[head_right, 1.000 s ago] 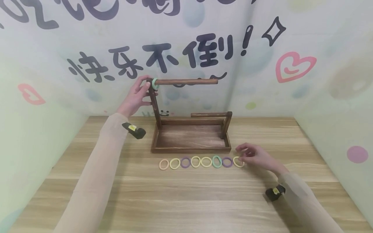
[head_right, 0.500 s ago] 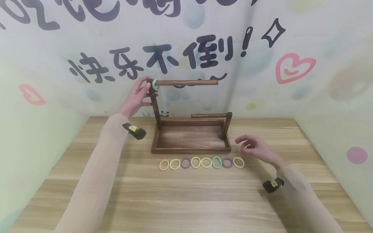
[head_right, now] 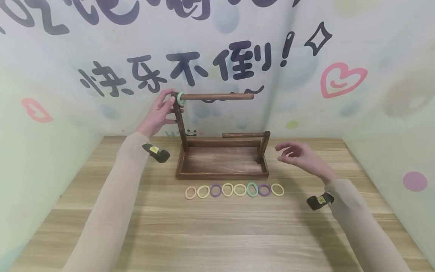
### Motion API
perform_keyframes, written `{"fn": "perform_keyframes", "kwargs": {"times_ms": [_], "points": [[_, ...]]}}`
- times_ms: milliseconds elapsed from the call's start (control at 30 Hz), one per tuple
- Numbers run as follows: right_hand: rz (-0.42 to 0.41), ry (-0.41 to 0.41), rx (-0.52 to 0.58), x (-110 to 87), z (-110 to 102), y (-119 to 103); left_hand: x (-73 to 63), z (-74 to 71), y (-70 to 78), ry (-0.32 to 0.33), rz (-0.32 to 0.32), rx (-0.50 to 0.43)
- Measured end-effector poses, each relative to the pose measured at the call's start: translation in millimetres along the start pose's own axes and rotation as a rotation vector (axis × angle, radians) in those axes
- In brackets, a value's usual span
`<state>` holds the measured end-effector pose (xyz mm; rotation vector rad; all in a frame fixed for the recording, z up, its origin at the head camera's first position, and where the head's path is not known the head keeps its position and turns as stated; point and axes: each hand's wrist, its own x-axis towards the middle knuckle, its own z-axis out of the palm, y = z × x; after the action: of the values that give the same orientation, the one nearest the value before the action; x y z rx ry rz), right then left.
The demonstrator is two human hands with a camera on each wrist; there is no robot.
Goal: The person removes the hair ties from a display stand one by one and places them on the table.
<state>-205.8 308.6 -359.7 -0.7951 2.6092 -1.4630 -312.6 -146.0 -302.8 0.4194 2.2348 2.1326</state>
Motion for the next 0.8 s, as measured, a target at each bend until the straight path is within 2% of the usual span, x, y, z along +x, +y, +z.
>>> {"fn": "perform_keyframes", "kwargs": {"times_ms": [233,533,800], "points": [[-0.023,0.026,-0.028,16.5,-9,-16,-1.0,-0.1,1.2,-0.006,-0.004,-0.008],[0.026,0.073,-0.080,36.3,-10,-38,-2.5,-1.1,2.4,-0.011,0.005,-0.011],[-0.047,0.120,-0.056,53.5,-5,-47,-4.3,-1.2,4.1,-0.025,0.004,-0.013]]}}
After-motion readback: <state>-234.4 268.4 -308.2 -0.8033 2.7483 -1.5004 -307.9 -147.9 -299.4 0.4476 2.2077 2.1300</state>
